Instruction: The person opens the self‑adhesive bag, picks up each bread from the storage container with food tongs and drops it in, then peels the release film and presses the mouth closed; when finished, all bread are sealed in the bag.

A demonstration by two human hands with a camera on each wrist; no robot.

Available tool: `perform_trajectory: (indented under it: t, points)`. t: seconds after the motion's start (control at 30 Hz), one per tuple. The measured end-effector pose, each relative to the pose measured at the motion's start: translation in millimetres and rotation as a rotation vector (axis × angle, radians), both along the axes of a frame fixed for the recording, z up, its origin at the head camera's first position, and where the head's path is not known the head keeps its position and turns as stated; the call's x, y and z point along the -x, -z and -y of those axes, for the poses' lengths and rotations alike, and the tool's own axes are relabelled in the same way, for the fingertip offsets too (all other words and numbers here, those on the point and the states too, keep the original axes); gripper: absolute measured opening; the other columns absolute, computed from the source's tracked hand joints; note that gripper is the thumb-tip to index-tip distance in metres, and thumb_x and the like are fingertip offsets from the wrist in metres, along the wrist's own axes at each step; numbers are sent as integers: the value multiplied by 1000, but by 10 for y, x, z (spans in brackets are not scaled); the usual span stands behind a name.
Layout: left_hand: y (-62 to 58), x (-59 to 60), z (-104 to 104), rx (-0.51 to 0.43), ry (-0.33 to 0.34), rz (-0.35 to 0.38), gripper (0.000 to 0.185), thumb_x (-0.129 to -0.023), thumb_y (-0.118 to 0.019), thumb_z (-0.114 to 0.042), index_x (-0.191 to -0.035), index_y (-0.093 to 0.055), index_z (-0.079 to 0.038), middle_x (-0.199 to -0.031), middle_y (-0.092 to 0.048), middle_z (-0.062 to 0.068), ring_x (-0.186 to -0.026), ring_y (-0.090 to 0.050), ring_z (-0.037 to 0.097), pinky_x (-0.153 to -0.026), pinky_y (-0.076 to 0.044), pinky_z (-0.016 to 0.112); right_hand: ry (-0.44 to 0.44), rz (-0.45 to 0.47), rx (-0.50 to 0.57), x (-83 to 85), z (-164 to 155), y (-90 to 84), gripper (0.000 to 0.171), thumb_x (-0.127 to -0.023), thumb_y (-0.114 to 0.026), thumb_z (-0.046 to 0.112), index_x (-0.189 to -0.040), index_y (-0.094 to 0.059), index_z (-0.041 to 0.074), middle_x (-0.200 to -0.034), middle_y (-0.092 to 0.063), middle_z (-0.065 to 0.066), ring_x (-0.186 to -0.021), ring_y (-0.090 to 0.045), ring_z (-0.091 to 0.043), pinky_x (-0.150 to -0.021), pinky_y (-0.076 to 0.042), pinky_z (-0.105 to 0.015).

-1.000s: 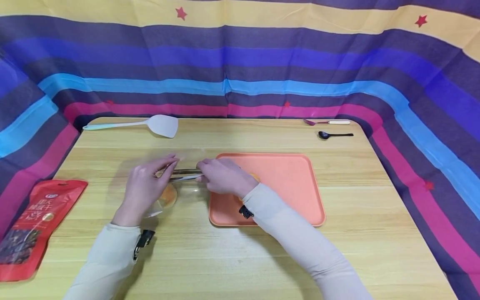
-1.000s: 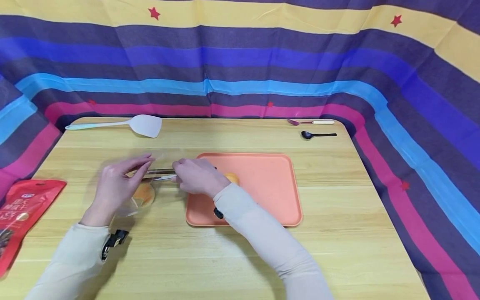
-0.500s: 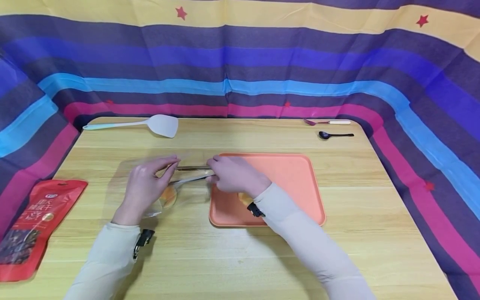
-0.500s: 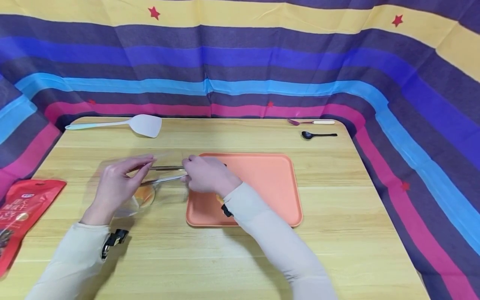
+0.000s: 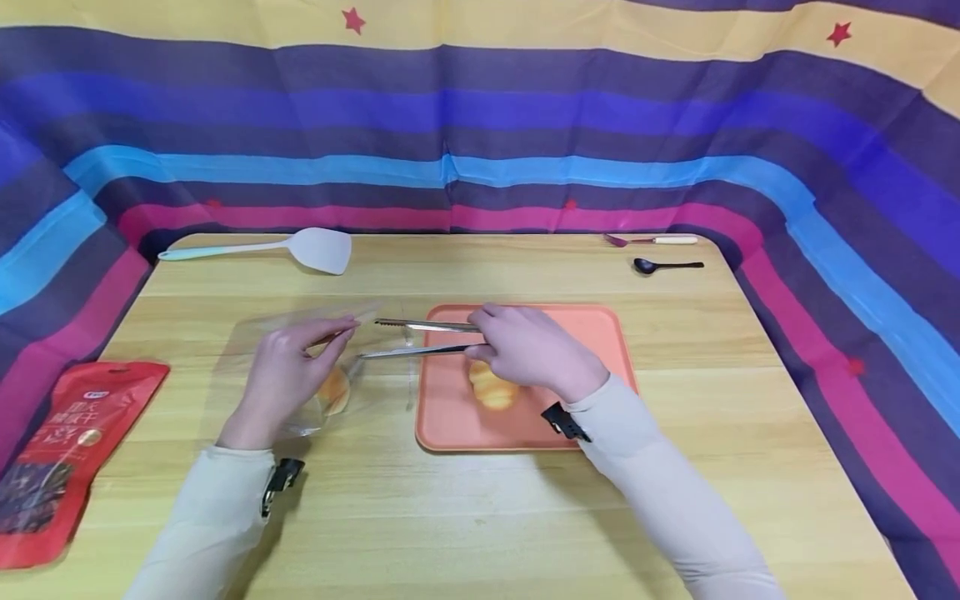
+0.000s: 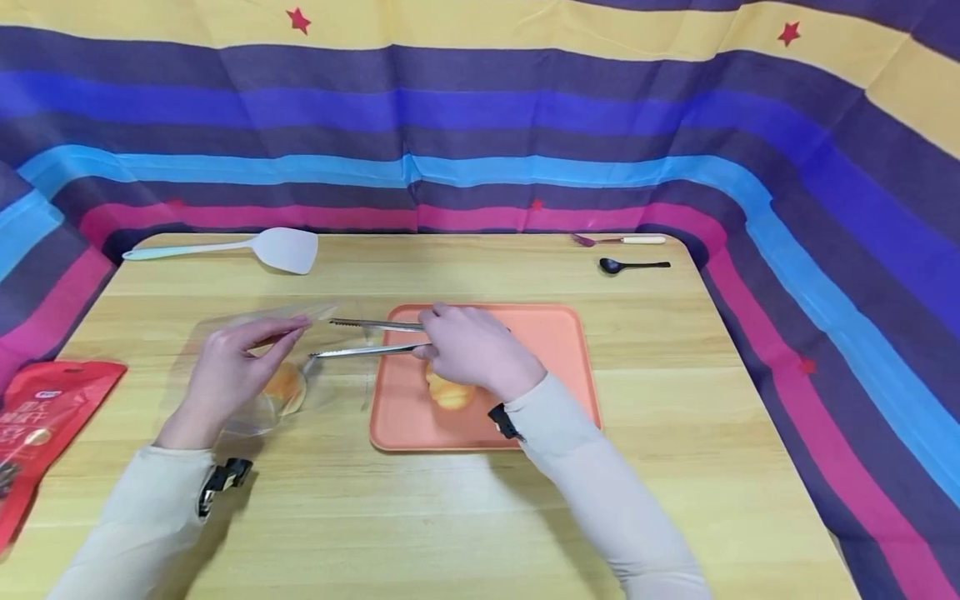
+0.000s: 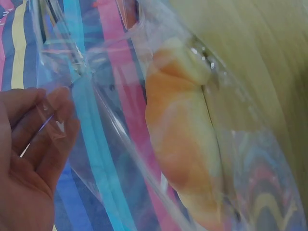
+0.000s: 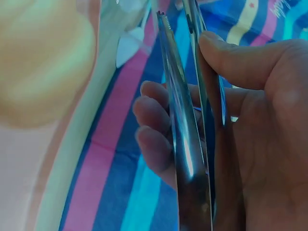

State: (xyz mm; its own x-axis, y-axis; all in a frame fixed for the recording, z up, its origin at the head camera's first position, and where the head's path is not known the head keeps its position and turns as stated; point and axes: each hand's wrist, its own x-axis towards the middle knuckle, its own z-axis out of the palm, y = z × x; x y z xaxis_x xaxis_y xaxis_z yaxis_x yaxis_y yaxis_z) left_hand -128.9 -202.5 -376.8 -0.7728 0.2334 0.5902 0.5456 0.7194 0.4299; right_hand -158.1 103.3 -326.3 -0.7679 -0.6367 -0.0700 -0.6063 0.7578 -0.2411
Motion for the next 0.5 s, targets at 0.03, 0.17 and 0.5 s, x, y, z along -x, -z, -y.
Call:
perform_trajectory:
  t: [0.03,0.17,0.5]
  points:
    - [1,-3,7,-1,-4,-1,19,-83,-75,3,-102,-77,-2,-98,-74,10,-86,-71,29,-70,-57,44,7,5,11,-10,-39,-12,31,-99,-60,35,-117,-63,10,-98,-59,2,-73,-54,-12,-66,-49,-29]
    - [8,-8,24,-1,-15,-13,19,-83,-75,3,-101,-77,-2,-97,-74,9,-84,-72,28,-68,-56,42,40,10,41,-62,-219,-64,35,-99,-61,34,-121,-62,7,-95,-59,2,-69,-54,-11,-64,-49,-29]
    - [23,11,46,0,-2,-32,19,-82,-76,2,-100,-77,-3,-97,-74,8,-84,-72,26,-69,-55,33,87,-71,98,-236,-734,-156,32,-95,-67,28,-118,-64,5,-89,-62,3,-70,-56,-11,-63,-49,-33]
